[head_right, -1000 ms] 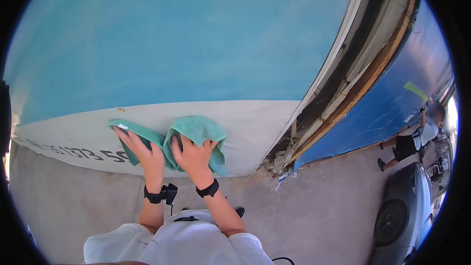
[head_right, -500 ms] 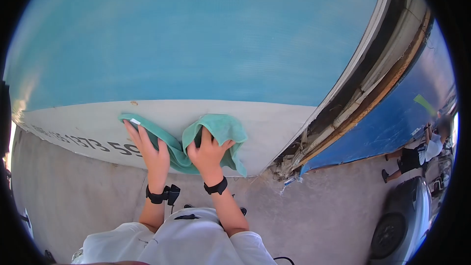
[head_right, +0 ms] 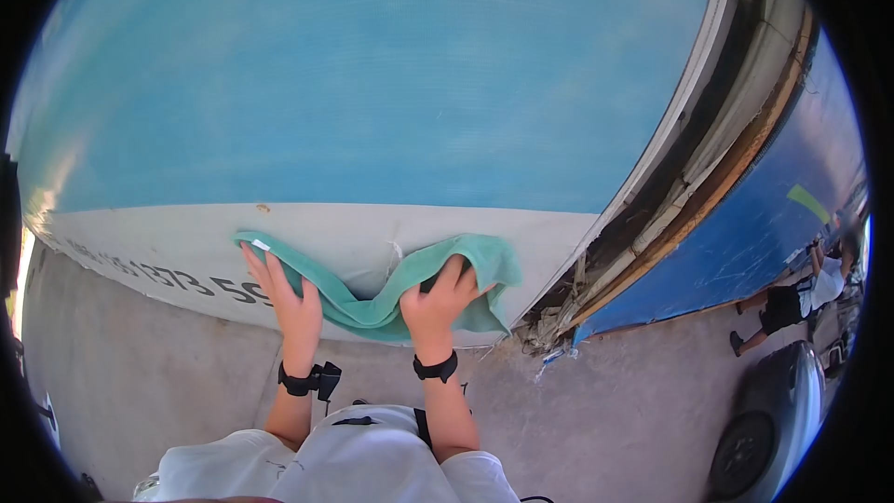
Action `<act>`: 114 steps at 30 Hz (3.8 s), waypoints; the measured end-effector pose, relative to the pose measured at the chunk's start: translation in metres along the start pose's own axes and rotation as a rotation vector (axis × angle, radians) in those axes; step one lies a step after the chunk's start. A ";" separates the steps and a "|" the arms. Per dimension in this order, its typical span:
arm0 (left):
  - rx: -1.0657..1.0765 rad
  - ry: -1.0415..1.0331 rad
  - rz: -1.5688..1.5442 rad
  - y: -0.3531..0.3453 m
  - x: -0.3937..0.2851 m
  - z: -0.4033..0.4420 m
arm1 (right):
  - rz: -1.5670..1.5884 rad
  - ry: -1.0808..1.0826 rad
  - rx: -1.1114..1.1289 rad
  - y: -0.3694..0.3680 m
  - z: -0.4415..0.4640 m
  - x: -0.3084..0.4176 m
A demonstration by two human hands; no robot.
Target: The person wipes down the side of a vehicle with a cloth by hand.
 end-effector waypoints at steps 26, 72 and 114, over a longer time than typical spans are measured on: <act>0.119 -0.021 -0.065 -0.005 0.010 -0.010 | 0.011 -0.020 -0.212 0.026 0.019 -0.019; 0.173 -0.015 -0.075 -0.005 0.006 -0.015 | 0.012 0.255 -0.255 0.005 -0.007 0.024; 0.135 -0.155 -0.152 -0.016 -0.047 -0.008 | -0.027 0.360 -0.363 0.012 0.021 0.054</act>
Point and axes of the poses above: each hand's wrist, its own z-axis towards the middle knuckle, its own y-axis out of the back of the hand, x = y × z, the point moved 10 cm from there along z, towards the middle knuckle
